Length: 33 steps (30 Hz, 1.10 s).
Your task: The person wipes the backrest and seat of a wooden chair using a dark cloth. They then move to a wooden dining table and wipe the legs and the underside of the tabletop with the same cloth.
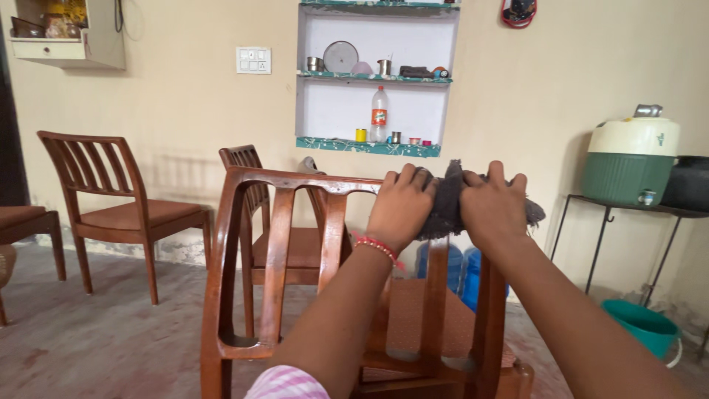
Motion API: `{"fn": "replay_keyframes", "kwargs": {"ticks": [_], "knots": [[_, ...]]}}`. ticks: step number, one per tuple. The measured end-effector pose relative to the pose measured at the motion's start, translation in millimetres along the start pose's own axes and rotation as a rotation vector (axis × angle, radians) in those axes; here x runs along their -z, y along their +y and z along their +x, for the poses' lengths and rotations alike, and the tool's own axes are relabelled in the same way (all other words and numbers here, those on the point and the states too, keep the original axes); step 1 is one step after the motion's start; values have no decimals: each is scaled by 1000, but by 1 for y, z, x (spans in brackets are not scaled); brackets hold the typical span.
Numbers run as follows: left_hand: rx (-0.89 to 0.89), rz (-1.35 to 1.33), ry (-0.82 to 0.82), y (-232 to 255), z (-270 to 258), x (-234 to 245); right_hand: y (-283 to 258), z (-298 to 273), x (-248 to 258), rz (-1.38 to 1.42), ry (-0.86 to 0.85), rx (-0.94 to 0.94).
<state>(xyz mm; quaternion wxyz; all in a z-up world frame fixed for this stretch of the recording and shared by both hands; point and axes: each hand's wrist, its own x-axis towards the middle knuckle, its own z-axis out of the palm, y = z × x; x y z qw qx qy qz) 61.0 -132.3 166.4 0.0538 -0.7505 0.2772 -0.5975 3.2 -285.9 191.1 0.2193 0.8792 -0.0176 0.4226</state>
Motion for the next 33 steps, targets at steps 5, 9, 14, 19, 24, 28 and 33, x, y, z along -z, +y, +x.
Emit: {"fn": "replay_keyframes", "kwargs": {"ticks": [5, 9, 14, 19, 24, 28, 33], "knots": [[28, -19, -89, 28, 21, 0, 23, -11, -2, -30, -24, -55], [38, -35, -137, 39, 16, 3, 21, -32, -11, -32, -6, -92], [37, -47, -148, 54, 3, 4, 18, -52, -25, 5, 3, -136], [32, -133, -169, 71, -20, 0, 16, -76, -41, 80, 81, -143], [18, -152, -100, 83, -48, -3, 7, -103, -53, 36, -62, -177], [19, -187, -141, 94, -71, 1, -1, -125, -66, 82, 76, -163], [-84, -152, -232, 103, -100, 14, -9, -160, -69, 51, -12, -126]]}}
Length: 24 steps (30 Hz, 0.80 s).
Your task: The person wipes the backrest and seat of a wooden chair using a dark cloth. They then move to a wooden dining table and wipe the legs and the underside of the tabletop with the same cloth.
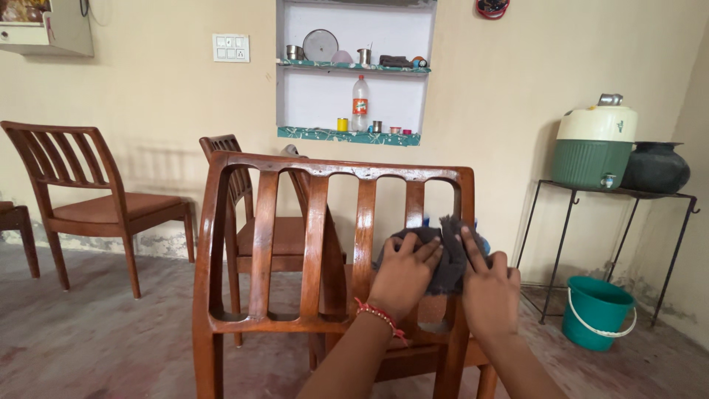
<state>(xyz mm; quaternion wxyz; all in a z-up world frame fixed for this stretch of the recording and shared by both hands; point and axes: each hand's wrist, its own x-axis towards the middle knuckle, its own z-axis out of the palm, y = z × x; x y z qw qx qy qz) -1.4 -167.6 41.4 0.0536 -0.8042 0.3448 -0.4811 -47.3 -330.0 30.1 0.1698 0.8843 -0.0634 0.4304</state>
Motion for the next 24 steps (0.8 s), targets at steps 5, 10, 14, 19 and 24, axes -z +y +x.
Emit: {"fn": "replay_keyframes", "kwargs": {"ticks": [5, 10, 14, 19, 24], "knots": [[-254, 200, 39, -24, -6, 22, 4, 0, 25, 110, -5, 79], [-227, 395, 19, -79, 43, 45, -6, 67, 53, 110, 118, 67], [-134, 314, 141, -122, 50, 45, -36, 116, 62, 157, 205, 73], [-86, 308, 131, -163, 34, 40, -86, 136, 62, 142, 152, 31], [-79, 350, 78, -187, 25, 47, -108, 149, 61, 208, 180, 49]]}}
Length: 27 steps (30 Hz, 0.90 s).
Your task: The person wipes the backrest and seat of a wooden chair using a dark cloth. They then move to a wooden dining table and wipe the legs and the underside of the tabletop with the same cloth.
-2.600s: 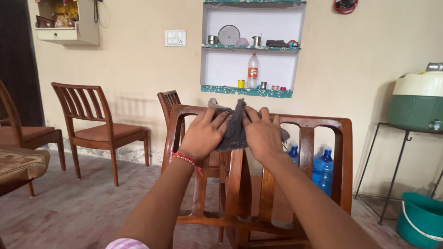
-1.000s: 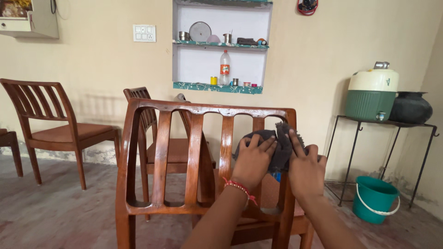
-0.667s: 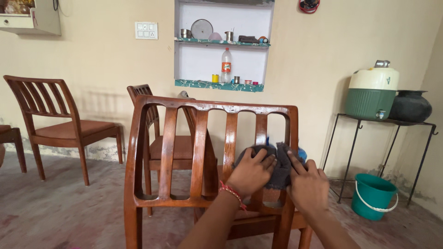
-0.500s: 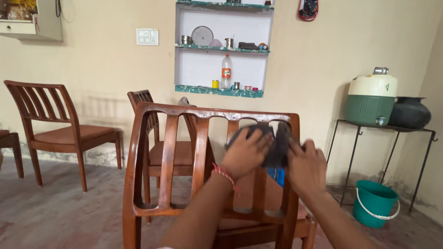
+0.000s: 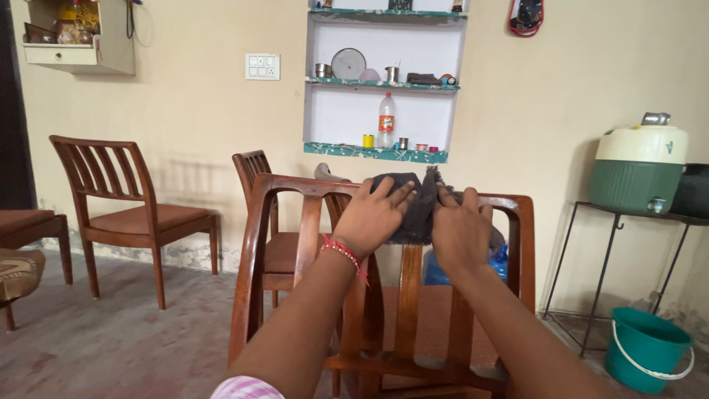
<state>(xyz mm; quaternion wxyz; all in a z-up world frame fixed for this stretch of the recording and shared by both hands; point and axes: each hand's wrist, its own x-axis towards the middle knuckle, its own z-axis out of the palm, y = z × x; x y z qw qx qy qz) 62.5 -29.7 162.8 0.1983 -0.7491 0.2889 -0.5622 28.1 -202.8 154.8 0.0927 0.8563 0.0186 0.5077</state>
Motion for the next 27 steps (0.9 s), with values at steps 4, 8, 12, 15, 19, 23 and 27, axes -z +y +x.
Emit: {"fn": "replay_keyframes", "kwargs": {"ticks": [4, 8, 12, 15, 19, 23, 27], "knots": [[24, 12, -49, -19, -11, 1, -17, 12, -6, 14, -4, 26], [66, 55, -62, -46, -28, 3, -50, 18, -5, 90, 29, 58], [107, 54, -27, -72, -52, 6, -87, 26, 3, 66, -99, 66], [137, 37, -59, -90, -64, 8, -106, 36, 6, 157, -142, 54], [194, 50, -93, -111, -80, 12, -128, 43, 8, 255, -148, 86], [231, 67, -97, -129, -96, 17, -151, 50, 10, 325, -169, 110], [278, 40, -76, -139, -113, 19, -168, 49, 11, 346, -170, 133]]}}
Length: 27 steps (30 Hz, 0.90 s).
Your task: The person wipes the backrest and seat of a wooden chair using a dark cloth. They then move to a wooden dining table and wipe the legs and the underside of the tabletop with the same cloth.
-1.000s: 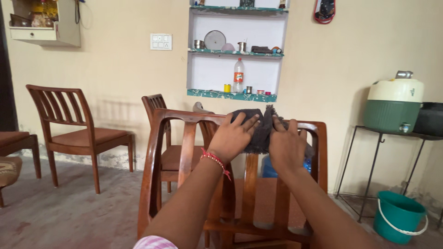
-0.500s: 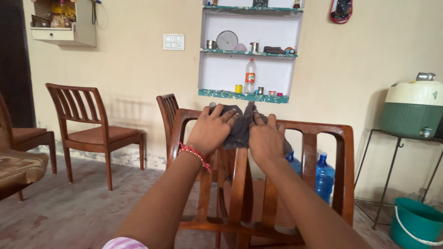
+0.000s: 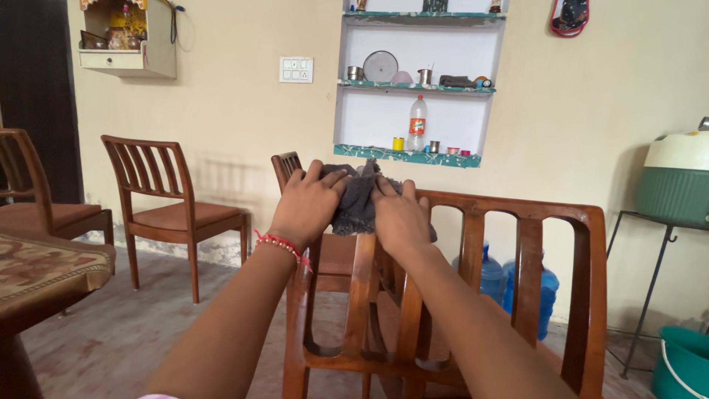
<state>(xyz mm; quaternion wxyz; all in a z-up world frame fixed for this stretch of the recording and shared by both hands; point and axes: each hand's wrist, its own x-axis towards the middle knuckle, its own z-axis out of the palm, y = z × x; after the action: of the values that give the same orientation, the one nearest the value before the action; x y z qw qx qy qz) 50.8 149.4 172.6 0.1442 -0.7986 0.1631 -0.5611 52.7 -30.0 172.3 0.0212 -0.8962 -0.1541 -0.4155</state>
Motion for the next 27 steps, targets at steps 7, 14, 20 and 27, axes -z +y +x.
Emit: {"fn": "replay_keyframes", "kwargs": {"ticks": [7, 14, 20, 27], "knots": [[133, -161, 37, 0, -26, -1, -16, -13, -7, -62, 37, 51], [207, -231, 68, 11, -62, 0, -34, -40, -5, -155, 3, 99], [227, -206, 38, 29, -103, 3, -44, -74, -17, -134, 40, 160], [255, -211, -91, 52, -150, 7, -50, -119, -40, -90, 48, 206]]}}
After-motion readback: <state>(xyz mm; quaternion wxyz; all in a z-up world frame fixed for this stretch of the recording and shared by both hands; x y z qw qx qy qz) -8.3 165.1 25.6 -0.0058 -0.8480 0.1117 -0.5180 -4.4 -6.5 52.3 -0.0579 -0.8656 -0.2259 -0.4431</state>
